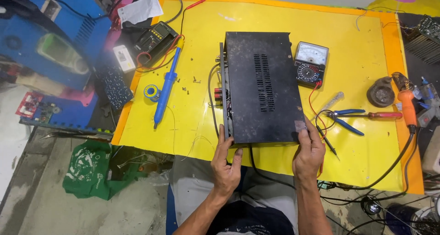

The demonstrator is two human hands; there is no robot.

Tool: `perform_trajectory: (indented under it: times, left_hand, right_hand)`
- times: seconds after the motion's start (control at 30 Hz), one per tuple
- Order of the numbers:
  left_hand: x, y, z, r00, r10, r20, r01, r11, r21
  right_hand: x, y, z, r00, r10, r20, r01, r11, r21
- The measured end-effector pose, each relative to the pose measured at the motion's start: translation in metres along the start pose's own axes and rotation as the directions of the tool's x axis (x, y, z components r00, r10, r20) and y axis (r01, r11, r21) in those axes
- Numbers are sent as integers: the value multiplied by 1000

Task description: The person positions a black metal electronics enclosure on a yellow workbench, then uses a red-handled screwdriver to tighten screws on the enclosure's side. A multimeter and other tools are visible on the bench.

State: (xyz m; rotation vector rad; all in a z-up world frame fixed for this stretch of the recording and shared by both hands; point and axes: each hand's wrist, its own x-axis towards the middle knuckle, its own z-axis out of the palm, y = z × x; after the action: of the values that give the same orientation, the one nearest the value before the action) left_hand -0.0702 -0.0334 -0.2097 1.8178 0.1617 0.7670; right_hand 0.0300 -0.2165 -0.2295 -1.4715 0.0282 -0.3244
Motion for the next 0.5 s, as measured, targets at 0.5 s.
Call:
perform_trajectory:
  times: [0.5]
  left_hand:
    - [22, 24, 6, 996, -85, 7, 85, 996, 5]
  right_hand:
    - [53, -76, -4, 914, 386, 126, -344, 900, -267]
